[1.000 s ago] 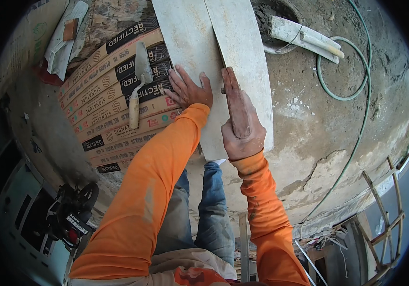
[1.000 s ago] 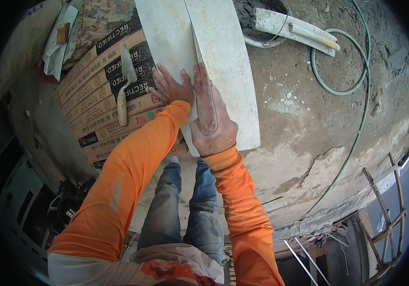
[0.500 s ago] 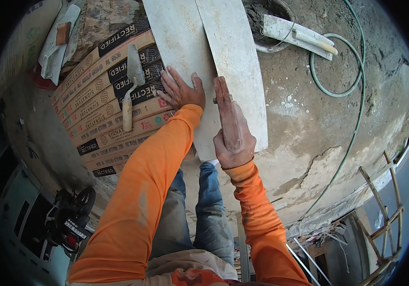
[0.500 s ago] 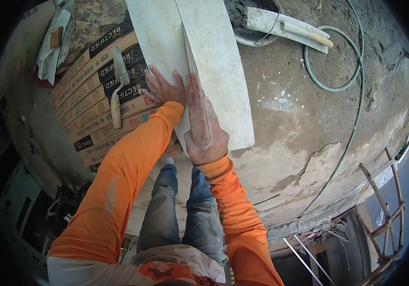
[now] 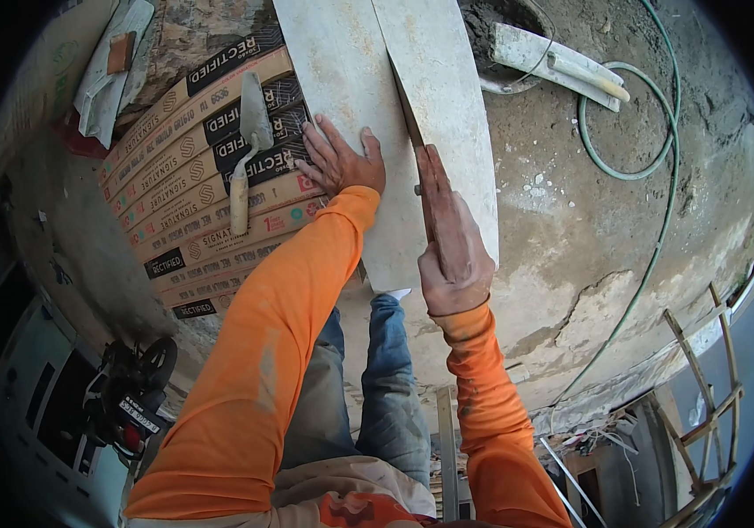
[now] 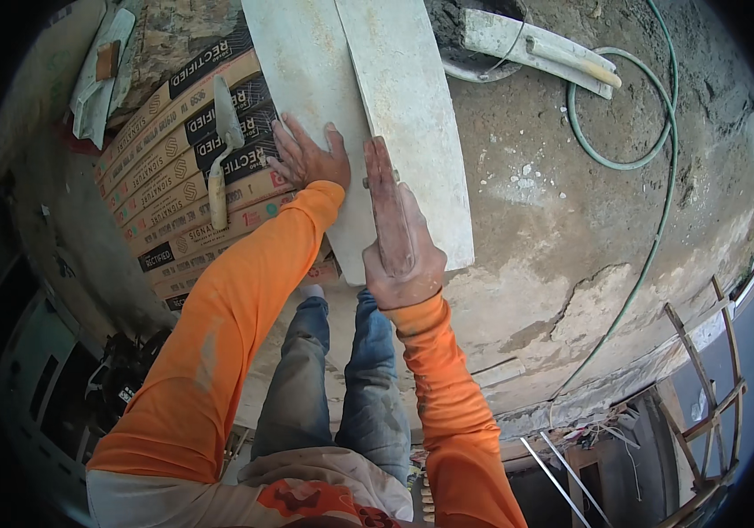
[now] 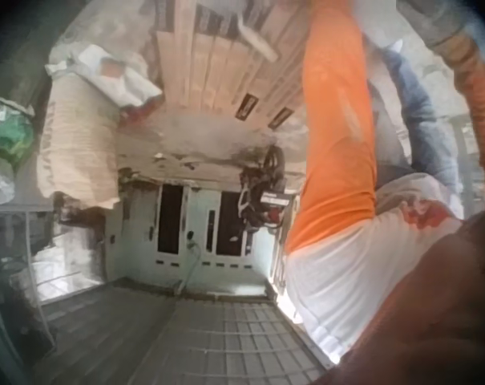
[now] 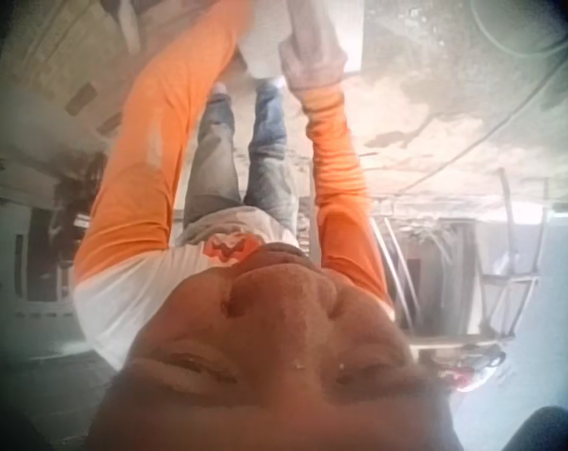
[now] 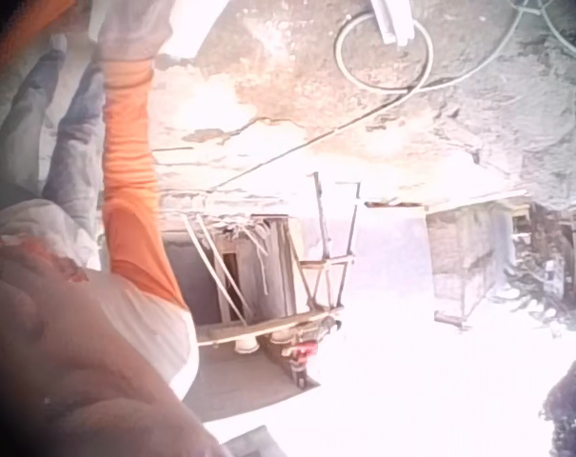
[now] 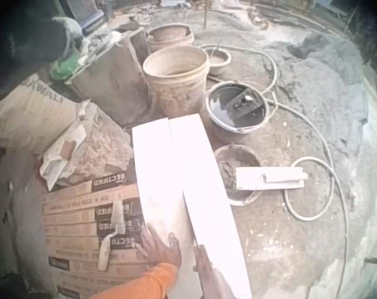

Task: The person saws a tile by hand while holding it steady on a stack of boxes.

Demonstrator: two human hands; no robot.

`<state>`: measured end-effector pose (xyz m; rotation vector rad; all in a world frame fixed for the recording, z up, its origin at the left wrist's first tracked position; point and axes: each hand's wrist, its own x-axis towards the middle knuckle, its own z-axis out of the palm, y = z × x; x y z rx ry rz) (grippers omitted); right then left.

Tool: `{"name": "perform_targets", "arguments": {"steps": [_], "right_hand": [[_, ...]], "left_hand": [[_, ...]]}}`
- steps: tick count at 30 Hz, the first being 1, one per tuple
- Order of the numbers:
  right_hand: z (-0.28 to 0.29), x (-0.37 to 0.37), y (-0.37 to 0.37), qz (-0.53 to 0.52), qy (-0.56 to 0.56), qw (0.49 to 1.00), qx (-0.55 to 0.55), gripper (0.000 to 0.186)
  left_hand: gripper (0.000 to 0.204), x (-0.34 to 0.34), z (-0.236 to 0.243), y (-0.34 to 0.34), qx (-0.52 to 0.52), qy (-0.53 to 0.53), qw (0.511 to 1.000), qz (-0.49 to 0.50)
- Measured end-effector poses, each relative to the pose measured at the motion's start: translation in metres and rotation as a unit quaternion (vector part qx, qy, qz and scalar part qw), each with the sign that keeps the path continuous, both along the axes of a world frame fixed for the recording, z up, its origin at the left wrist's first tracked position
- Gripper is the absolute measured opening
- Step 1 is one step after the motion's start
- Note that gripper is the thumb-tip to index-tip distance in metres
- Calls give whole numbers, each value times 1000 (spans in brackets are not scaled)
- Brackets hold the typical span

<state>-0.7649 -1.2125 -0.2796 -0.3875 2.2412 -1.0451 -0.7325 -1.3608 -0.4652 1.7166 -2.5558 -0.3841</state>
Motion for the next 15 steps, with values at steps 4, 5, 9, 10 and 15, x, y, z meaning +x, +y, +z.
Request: {"name": "perform_targets", "arguments": {"steps": [4, 5, 9, 10, 15], "right_hand": [[12, 9, 0, 33, 12, 999, 0, 77], [31, 31, 22, 100, 77, 991, 36, 75], [136, 61, 71, 199, -132, 945, 223, 94], [135, 54, 65, 199, -133, 945, 222, 94], [17, 11, 4, 48, 44, 998, 0, 78]], "left_hand": [[83, 5, -2, -2, 4, 6, 1000, 1], [83, 11, -3, -6, -1, -2, 1000, 4], [84, 13, 3, -17, -12, -17, 1000, -5], [84, 13, 5, -17, -13, -17, 1000, -6], [81, 3, 2, -3, -19, -3, 1000, 0]]}}
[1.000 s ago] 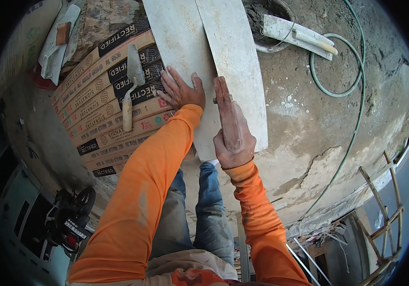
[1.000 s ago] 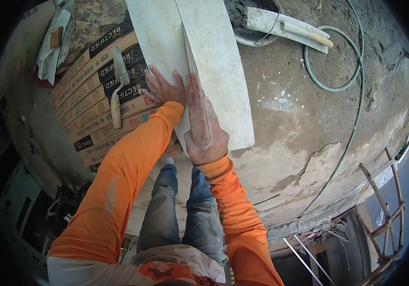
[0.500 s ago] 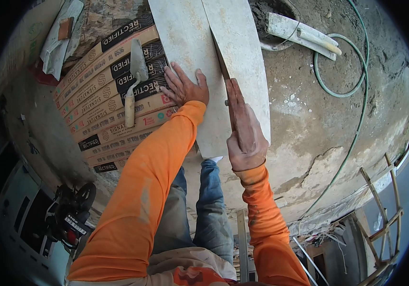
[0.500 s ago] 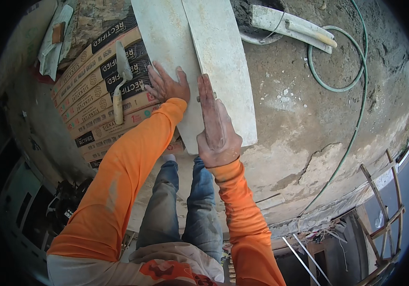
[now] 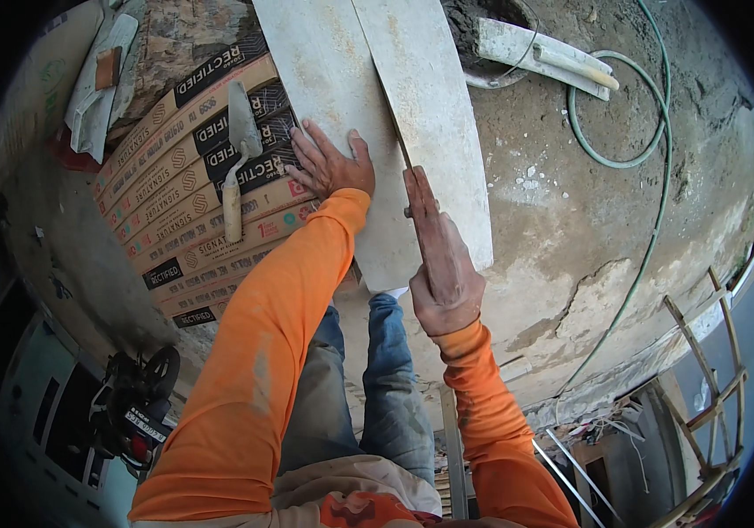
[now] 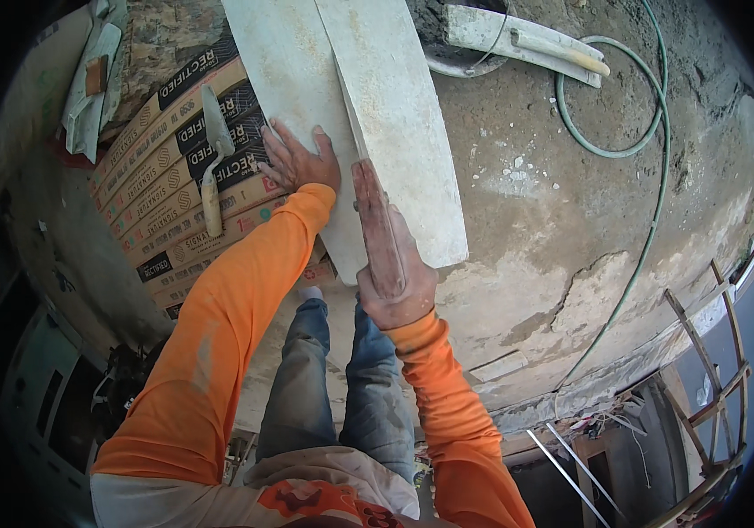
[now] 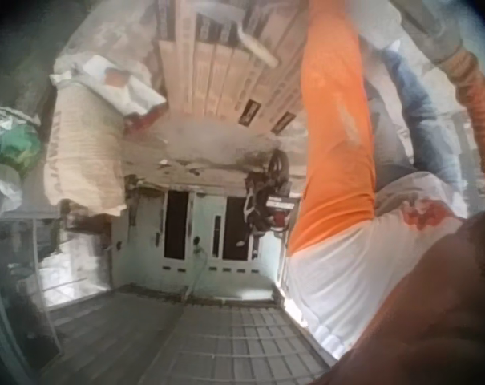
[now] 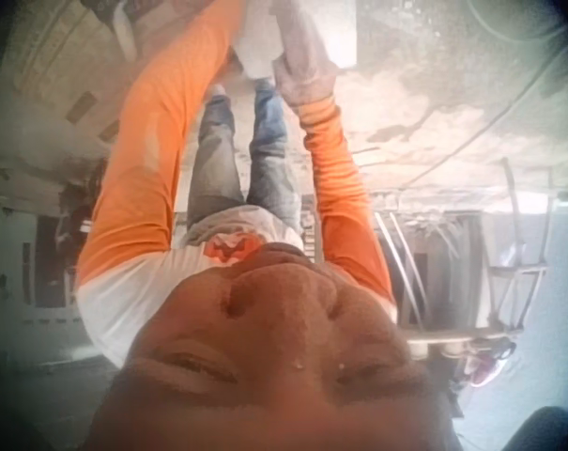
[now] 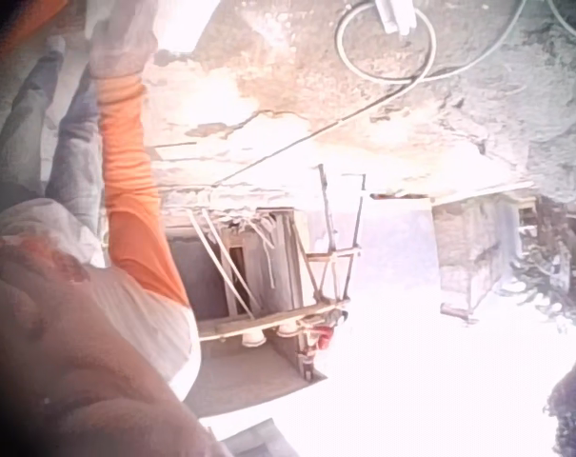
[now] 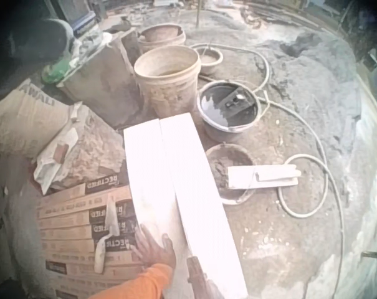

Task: The person saws a tile by hand while holding it steady on a stack of boxes.

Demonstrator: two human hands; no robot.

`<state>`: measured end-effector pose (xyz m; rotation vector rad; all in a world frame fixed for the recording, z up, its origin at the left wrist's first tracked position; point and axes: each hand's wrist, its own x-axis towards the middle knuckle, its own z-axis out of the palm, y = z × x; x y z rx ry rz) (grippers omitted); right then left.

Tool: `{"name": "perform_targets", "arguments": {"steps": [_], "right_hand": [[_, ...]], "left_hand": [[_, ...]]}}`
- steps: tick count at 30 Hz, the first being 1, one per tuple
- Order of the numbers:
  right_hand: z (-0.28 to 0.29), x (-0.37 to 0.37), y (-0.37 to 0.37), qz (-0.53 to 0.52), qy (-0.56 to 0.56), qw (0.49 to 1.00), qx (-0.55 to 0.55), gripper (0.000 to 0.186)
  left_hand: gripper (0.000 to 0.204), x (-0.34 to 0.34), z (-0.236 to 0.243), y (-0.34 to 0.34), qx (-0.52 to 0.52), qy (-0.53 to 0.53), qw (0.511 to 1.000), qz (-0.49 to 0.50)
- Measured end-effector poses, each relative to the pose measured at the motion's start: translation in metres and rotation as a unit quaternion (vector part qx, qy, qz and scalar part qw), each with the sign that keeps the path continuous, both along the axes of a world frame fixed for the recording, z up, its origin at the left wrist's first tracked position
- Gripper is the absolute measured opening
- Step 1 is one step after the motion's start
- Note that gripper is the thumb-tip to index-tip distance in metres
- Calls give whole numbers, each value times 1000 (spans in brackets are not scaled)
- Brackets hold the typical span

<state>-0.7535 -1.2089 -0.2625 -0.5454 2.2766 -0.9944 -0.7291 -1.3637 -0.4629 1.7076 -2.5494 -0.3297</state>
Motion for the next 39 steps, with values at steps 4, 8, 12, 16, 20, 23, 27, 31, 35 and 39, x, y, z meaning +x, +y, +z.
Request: {"name": "perform_targets", "arguments": {"steps": [4, 8, 12, 16, 20, 23, 27, 31, 35, 39], "right_hand": [[-9, -7, -16, -50, -71, 996, -32, 79], [68, 40, 39, 112, -63, 988, 86, 90], [114, 38, 58, 134, -137, 961, 198, 93], [-5, 26, 36, 100, 69, 991, 54, 86], [-16, 8, 11, -13, -40, 999, 14, 83], [61, 25, 20, 73, -143, 982, 103, 79], [120, 43, 62, 82, -154, 965, 198, 80], [26, 21, 29, 12, 12, 1000, 22, 64], [-6, -17, -22, -100, -130, 984, -68, 63], [68, 39, 33, 54, -110, 988, 99, 78]], "left_hand": [[82, -2, 2, 0, 24, -2, 1000, -8], [82, 21, -1, -25, -20, -19, 1000, 0], [82, 7, 3, -13, -6, 1, 1000, -10], [81, 2, -3, -1, -8, 10, 1000, 0], [82, 0, -4, 3, 23, 2, 1000, 4], [82, 24, -4, -28, -22, -11, 1000, 7], [82, 13, 5, -9, 4, -10, 1000, -3], [83, 8, 2, -9, 10, 0, 1000, 1], [82, 1, -4, 0, -1, 9, 1000, -5], [82, 18, -2, -18, -18, -7, 1000, -3]]}}
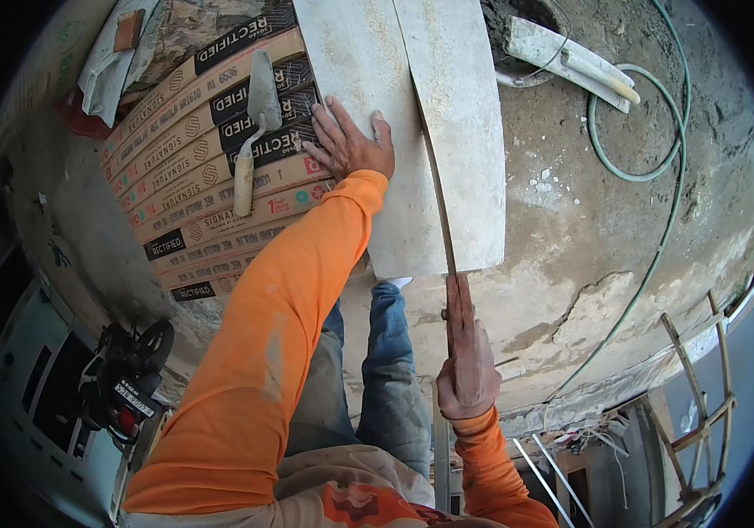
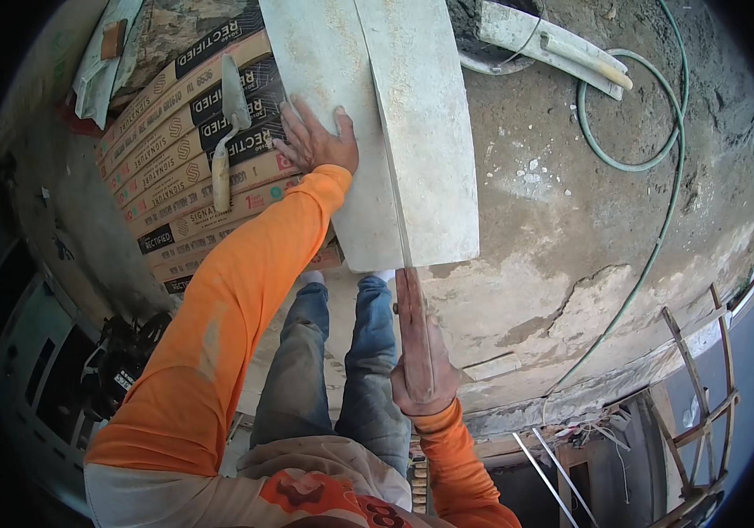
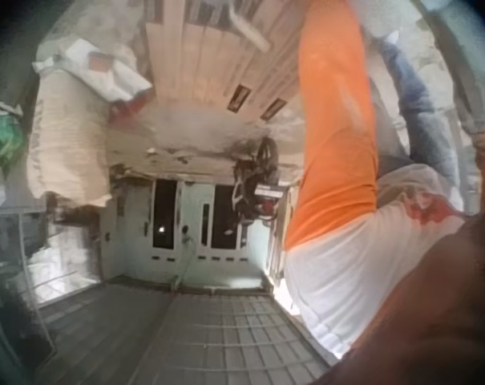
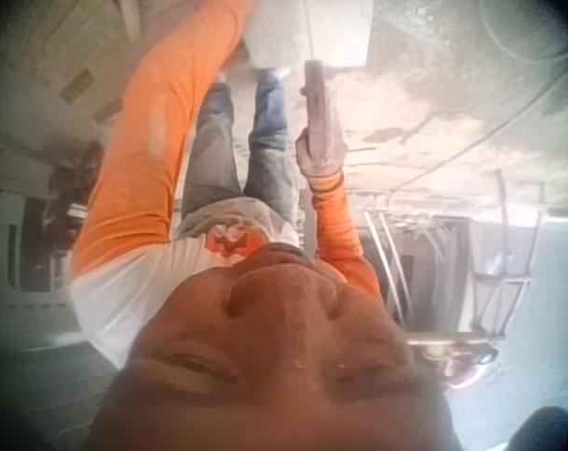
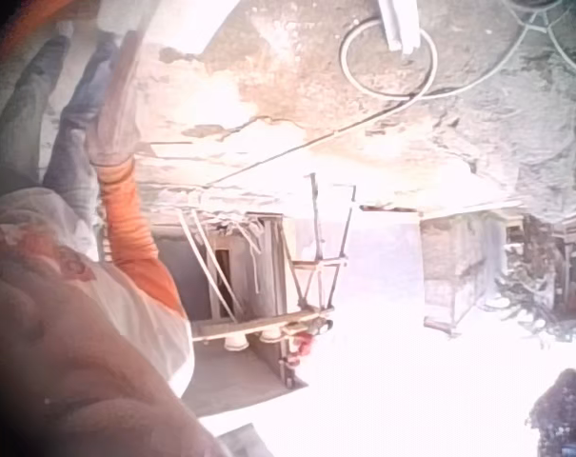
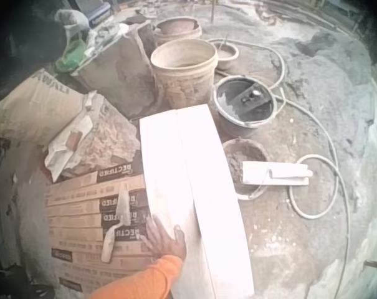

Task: The person saws a tile by hand while holding it steady on a stack of boxes.

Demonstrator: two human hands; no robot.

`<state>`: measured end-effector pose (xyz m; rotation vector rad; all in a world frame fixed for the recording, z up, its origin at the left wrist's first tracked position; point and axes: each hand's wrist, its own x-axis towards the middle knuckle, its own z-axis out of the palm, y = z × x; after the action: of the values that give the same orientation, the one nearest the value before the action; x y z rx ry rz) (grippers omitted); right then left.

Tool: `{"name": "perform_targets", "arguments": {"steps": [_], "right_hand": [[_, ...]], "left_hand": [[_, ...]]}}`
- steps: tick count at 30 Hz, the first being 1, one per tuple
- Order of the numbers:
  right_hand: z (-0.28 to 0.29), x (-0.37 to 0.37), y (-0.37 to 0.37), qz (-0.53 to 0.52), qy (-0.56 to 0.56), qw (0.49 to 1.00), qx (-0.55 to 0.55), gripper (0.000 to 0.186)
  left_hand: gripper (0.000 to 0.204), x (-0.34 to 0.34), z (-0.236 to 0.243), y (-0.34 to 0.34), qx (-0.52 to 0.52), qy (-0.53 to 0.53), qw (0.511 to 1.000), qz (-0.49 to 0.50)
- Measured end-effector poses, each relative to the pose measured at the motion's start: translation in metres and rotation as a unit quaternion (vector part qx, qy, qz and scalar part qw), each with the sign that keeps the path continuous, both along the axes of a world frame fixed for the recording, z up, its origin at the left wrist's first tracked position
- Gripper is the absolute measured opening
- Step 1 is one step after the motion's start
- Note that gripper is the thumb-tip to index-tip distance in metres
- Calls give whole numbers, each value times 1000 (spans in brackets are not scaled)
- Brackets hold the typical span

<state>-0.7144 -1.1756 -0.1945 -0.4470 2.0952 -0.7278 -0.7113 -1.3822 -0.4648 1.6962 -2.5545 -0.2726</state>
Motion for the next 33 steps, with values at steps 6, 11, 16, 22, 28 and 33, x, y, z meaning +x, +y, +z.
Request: {"name": "perform_targets", "arguments": {"steps": [6, 11, 16, 22, 28, 33], "right_hand": [[5, -11, 6, 1, 32, 999, 3, 78], [-81, -47, -41, -121, 60, 986, -100, 58], [16, 11, 13, 23, 13, 1000, -2, 80], [-16, -9, -5, 23, 112, 993, -20, 74], [-74, -27, -27, -110, 49, 989, -90, 68], [49, 25, 35, 28, -70, 991, 107, 84]], "left_hand": [[82, -4, 7, -2, -1, 5, 1000, -2], [83, -16, 1, 24, 22, 7, 1000, -2], [82, 1, 4, -3, 11, -11, 1000, 7], [81, -7, 3, -3, 4, 2, 1000, 5], [83, -9, -5, 19, 12, 11, 1000, 6], [84, -6, -1, 4, -8, 12, 1000, 1]]}}
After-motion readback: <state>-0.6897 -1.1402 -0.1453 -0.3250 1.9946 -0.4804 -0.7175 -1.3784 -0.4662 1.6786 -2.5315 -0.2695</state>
